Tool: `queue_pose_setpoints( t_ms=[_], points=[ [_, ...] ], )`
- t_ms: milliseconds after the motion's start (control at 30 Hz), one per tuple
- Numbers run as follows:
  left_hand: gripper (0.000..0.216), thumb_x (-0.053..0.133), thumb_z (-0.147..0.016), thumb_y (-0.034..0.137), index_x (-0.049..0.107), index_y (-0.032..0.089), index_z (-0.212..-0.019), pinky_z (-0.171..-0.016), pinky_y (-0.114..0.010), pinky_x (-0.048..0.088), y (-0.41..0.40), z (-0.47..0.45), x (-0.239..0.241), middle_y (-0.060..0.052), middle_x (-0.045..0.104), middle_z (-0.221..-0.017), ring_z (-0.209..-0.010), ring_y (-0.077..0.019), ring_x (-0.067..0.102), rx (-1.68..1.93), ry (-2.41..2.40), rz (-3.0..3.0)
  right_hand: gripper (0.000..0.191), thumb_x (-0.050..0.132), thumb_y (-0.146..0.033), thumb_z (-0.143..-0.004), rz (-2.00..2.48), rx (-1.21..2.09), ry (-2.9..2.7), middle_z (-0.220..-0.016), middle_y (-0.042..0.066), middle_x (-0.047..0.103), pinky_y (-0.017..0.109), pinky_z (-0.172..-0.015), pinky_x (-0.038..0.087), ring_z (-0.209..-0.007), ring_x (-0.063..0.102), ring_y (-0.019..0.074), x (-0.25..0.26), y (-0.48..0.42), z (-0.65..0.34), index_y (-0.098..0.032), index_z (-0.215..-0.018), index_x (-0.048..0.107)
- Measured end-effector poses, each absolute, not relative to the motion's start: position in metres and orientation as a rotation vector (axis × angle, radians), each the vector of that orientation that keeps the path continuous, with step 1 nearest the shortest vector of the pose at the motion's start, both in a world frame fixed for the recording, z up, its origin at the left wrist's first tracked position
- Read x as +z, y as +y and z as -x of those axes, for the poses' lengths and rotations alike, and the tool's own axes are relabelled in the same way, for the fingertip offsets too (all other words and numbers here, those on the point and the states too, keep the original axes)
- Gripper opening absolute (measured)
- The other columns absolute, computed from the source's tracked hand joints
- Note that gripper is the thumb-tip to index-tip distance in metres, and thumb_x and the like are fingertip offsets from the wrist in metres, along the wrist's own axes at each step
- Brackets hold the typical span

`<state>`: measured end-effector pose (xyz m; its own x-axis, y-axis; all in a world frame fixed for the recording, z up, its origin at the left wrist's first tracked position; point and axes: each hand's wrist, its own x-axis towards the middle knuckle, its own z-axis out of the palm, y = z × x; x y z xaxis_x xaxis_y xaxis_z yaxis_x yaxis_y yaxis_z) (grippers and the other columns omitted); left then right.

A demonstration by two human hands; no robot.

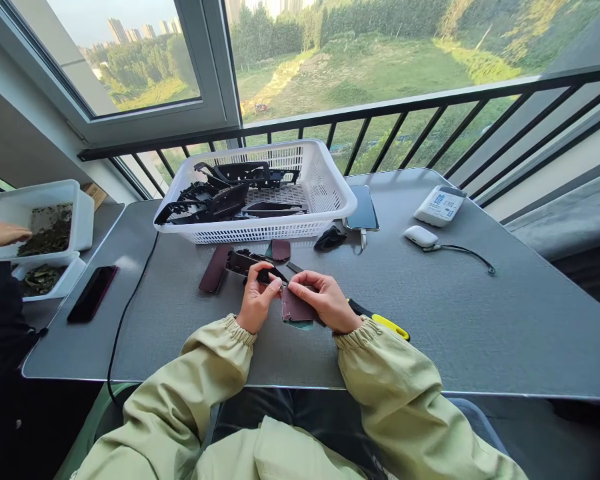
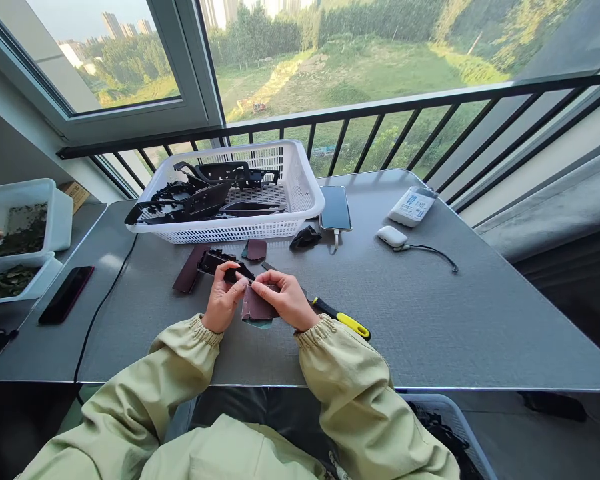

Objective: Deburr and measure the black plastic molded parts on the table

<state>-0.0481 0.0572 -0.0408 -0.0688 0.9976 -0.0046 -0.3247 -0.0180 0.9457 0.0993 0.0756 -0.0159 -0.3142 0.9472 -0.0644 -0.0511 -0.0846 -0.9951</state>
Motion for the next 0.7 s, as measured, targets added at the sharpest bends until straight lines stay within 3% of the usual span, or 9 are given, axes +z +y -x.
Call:
queue_pose_setpoints(
  t_ms=[233,700],
  points=[
    [0.033,0.073,-0.072,0.04,0.053,0.024,-0.092,-0.061,-0.021,0.053,0.0589,0.0478,-0.0405,0.006,0.054,-0.075,-0.063,-0.007,0.055,1.435,1.034,-0.934,0.043,0.072,-0.059,-0.064,1.091,1.467,-1.333,-0.064,0.0,0.06,0.025,-0.055,0.041,-0.058,0.051,0.012,-0.0218,0.0788,-0.1017,-0.017,-0.069,0.064],
    [0.033,0.078,-0.065,0.036,0.051,0.019,-0.075,-0.059,-0.022,0.048,0.0583,0.0462,-0.0389,0.004,0.06,-0.069,-0.06,-0.0086,0.055,1.41,1.06,-0.958,0.031,0.07,-0.047,-0.064,1.143,1.496,-1.413,-0.062,-0.001,0.061,0.024,-0.055,0.04,-0.057,0.049,0.0111,-0.0148,0.0781,-0.1017,-0.016,-0.067,0.064]
  ],
)
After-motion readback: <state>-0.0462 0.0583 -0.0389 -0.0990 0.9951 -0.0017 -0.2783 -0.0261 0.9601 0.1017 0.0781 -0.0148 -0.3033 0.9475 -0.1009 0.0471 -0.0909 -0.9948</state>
